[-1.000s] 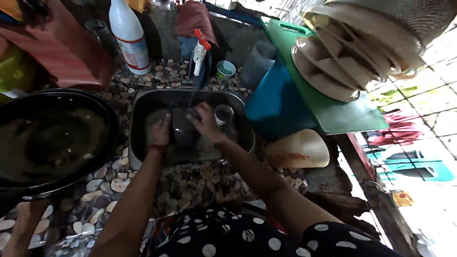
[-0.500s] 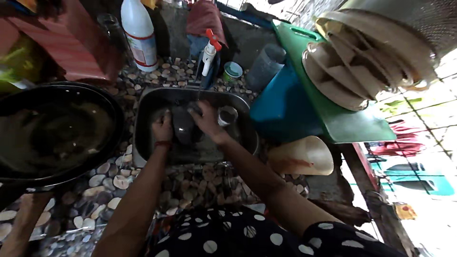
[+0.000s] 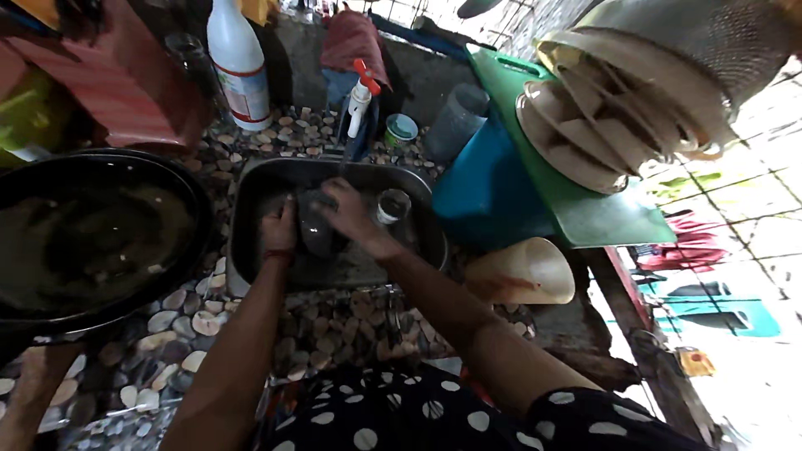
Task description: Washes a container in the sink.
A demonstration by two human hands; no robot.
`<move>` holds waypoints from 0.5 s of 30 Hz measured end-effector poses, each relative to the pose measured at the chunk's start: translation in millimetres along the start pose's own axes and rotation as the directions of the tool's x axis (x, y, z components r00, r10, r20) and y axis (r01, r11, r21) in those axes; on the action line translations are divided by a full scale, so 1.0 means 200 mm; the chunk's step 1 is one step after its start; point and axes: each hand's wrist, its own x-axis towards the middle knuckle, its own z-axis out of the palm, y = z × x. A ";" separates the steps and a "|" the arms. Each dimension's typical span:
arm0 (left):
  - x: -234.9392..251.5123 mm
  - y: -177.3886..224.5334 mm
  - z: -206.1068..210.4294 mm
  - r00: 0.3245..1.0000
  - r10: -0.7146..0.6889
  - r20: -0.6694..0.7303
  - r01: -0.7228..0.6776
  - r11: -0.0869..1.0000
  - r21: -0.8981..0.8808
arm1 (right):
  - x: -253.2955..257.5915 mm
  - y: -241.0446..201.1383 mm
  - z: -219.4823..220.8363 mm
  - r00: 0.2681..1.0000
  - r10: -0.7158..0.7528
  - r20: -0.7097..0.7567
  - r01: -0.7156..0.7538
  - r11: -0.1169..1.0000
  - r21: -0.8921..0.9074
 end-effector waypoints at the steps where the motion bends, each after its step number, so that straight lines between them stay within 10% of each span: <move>1: -0.01 0.00 0.00 1.000 0.014 0.014 -0.014 1.000 0.016 | 0.05 0.03 -0.03 0.987 0.163 -0.006 -0.162 0.983 0.083; 3: -0.02 0.00 0.00 1.000 0.017 0.026 -0.018 0.999 0.028 | 0.05 0.05 -0.03 0.971 0.235 -0.043 -0.228 0.966 0.125; 8: 0.00 0.02 0.02 1.000 0.022 -0.002 -0.022 1.000 0.001 | -0.20 -0.06 0.12 0.939 -0.330 0.095 0.343 0.911 -0.229; 13: -0.07 0.07 0.01 0.998 -0.038 0.050 0.035 0.998 0.057 | 0.01 0.00 -0.01 0.979 0.192 -0.072 -0.189 0.981 0.043; 15: -0.04 0.05 0.02 1.000 -0.016 0.026 0.015 0.999 0.045 | -0.05 -0.04 0.03 0.997 0.019 -0.081 -0.025 0.997 -0.074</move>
